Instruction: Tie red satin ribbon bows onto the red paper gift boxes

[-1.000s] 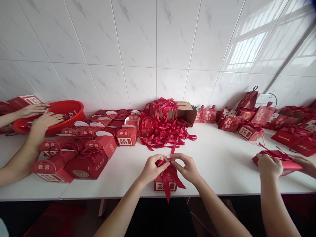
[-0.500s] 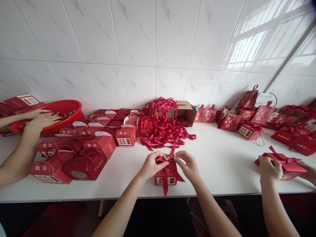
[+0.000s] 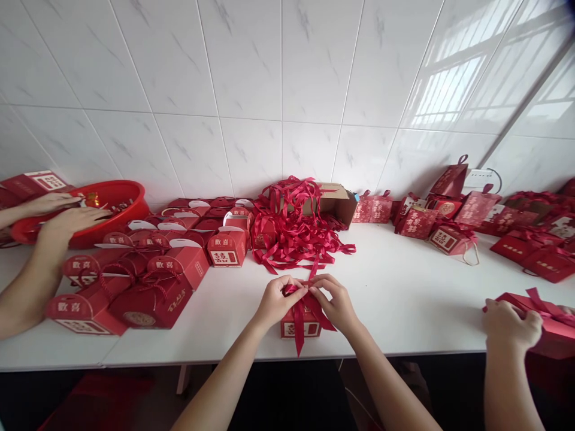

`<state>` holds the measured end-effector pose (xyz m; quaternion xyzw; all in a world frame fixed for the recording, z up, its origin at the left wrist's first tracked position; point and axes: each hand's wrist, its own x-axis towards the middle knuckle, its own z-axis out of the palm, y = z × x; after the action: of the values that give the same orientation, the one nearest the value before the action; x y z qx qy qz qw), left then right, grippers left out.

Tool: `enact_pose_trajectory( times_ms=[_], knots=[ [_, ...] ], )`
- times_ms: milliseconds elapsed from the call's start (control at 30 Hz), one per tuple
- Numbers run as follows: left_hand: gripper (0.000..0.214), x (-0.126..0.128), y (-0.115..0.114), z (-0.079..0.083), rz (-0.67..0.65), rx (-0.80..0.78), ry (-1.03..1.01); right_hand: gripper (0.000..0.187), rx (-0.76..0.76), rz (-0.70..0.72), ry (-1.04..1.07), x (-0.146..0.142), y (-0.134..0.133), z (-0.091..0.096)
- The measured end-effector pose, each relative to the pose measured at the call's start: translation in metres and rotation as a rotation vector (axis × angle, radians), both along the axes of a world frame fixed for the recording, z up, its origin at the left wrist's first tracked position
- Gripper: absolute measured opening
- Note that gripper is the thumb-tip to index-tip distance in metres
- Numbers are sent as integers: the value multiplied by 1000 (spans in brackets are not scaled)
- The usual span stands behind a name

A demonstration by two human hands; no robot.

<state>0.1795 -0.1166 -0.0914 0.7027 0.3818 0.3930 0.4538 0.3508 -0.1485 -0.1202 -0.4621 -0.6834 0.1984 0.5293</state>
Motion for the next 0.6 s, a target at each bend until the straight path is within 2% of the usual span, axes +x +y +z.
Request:
enact_pose_trajectory(
  times_ms=[367,500,600],
  knots=[
    [15,1,-1,-3,-41,-47,-28,21,39,-111,-6,-4,3,-8],
    [13,-1,-1,-3,-51,-54,-20,25,22,-170,11,-7,4,-9],
    [13,-3,-1,-3,-35,-52,-12,25,-16,-161,2,-4,2,-7]
  ],
)
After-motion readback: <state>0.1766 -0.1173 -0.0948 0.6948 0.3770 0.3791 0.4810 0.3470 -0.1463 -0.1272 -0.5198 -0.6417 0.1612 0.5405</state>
